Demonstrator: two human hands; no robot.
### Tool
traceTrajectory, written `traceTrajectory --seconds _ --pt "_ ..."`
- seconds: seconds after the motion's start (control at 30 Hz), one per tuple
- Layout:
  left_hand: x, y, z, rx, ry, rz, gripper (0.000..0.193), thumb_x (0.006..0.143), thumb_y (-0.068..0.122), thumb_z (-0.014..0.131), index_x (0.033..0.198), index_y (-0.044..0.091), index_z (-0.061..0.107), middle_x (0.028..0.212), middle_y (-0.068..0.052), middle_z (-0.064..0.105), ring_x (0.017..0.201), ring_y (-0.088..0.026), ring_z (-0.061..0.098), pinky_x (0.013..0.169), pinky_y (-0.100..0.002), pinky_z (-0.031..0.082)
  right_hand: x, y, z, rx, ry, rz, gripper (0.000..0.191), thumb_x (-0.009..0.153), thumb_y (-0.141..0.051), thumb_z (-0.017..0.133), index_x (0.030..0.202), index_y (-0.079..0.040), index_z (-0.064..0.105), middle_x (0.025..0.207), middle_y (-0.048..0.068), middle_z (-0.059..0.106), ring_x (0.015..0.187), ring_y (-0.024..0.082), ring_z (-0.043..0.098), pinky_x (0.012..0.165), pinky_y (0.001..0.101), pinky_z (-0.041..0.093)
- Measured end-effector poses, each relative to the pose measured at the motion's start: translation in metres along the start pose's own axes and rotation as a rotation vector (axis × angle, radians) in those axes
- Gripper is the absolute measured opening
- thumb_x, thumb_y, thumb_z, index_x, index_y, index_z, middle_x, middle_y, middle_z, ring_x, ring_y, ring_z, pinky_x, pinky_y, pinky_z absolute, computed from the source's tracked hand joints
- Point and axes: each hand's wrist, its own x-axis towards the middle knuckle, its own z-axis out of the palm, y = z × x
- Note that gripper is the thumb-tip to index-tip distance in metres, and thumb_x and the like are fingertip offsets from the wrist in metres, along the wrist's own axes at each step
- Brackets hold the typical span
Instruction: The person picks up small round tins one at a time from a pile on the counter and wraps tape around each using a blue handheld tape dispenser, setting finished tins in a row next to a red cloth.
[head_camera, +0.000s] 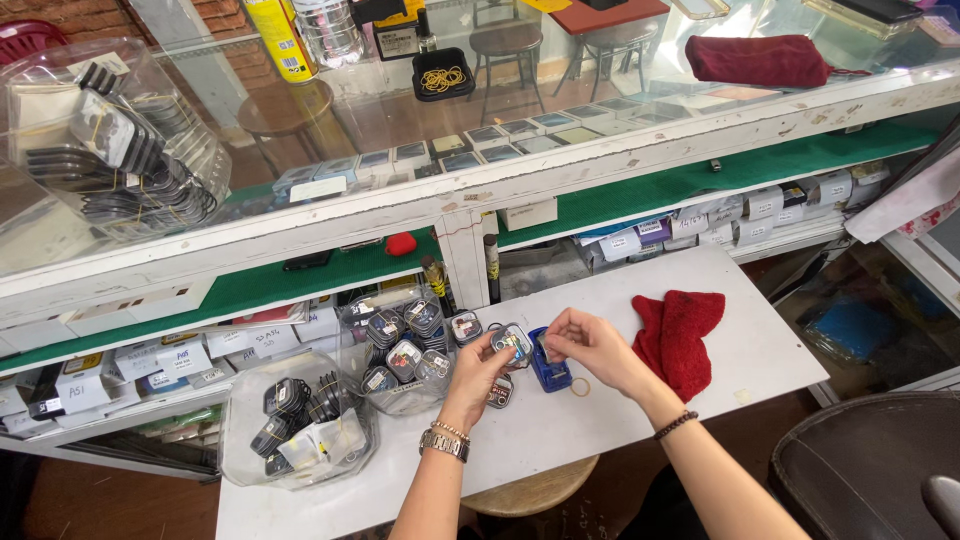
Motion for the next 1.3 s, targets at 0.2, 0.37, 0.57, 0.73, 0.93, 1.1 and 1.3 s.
traceTrajectory --seconds 0.2,0.37,0.57,0.73,0.93,1.1,1.3 --pt "-0.013 0.025 0.008 0.194 -0.101 0.019 0.034 0.092 0.009 0.064 0.126 0.007 0.070 0.097 0.001 0.074 0.083 -0.003 0.064 0.072 -0.019 0.051 0.011 -0.036 -0.006 -0.352 -0.208 -0.056 0.012 0.092 -0.011 0.071 0.095 0.001 0.068 0.074 0.005 0.073 0.068 0.010 0.066 0.065 0.0267 0.057" --pt "-0.016 0.031 0.011 0.268 -0.103 0.045 0.031 0.092 0.007 0.063 0.122 0.008 0.070 0.091 0.003 0.071 0.076 -0.003 0.061 0.067 -0.020 0.048 0.018 -0.045 -0.005 -0.418 -0.293 -0.049 0.010 0.088 -0.009 0.071 0.094 0.000 0.068 0.076 0.004 0.075 0.069 0.009 0.068 0.066 0.0262 0.058" --pt "-0.016 0.033 0.011 0.281 -0.100 0.059 0.028 0.091 0.007 0.063 0.119 0.007 0.070 0.088 0.004 0.070 0.075 -0.002 0.059 0.065 -0.018 0.047 0.019 -0.051 -0.002 -0.505 -0.298 -0.031 0.010 0.087 -0.009 0.072 0.089 0.000 0.068 0.072 0.005 0.073 0.067 0.010 0.067 0.065 0.0271 0.056" --pt "-0.019 0.036 0.014 0.310 -0.072 0.028 0.027 0.092 0.009 0.064 0.117 0.008 0.071 0.081 0.005 0.065 0.068 -0.002 0.054 0.059 -0.019 0.042 0.016 -0.058 0.001 -0.578 -0.264 -0.005 0.010 0.087 -0.010 0.072 0.086 0.000 0.068 0.069 0.006 0.071 0.064 0.011 0.063 0.060 0.0294 0.053" --pt "-0.021 0.039 0.019 0.294 -0.040 0.014 0.022 0.093 0.016 0.068 0.113 0.009 0.072 0.079 0.005 0.065 0.068 -0.002 0.054 0.059 -0.019 0.042 0.016 -0.062 0.005 -0.722 -0.235 -0.069 0.015 0.085 -0.015 0.073 0.085 -0.002 0.066 0.070 0.009 0.072 0.061 0.019 0.067 0.060 0.0338 0.053" --pt "-0.020 0.034 0.026 0.296 0.000 0.052 0.021 0.091 0.017 0.076 0.107 0.004 0.071 0.082 0.004 0.066 0.070 -0.003 0.056 0.061 -0.021 0.045 0.016 -0.062 0.011 -0.809 -0.172 -0.123 0.017 0.083 -0.016 0.076 0.086 -0.002 0.066 0.071 0.015 0.071 0.065 0.028 0.070 0.063 0.0382 0.054" --pt "-0.020 0.023 0.026 0.238 0.012 0.117 0.020 0.090 0.014 0.074 0.108 0.005 0.071 0.085 0.003 0.069 0.072 -0.003 0.060 0.062 -0.020 0.048 0.009 -0.060 0.014 -0.801 -0.095 -0.162 0.023 0.080 -0.017 0.078 0.088 0.000 0.063 0.075 0.014 0.073 0.071 0.030 0.072 0.067 0.0381 0.057"
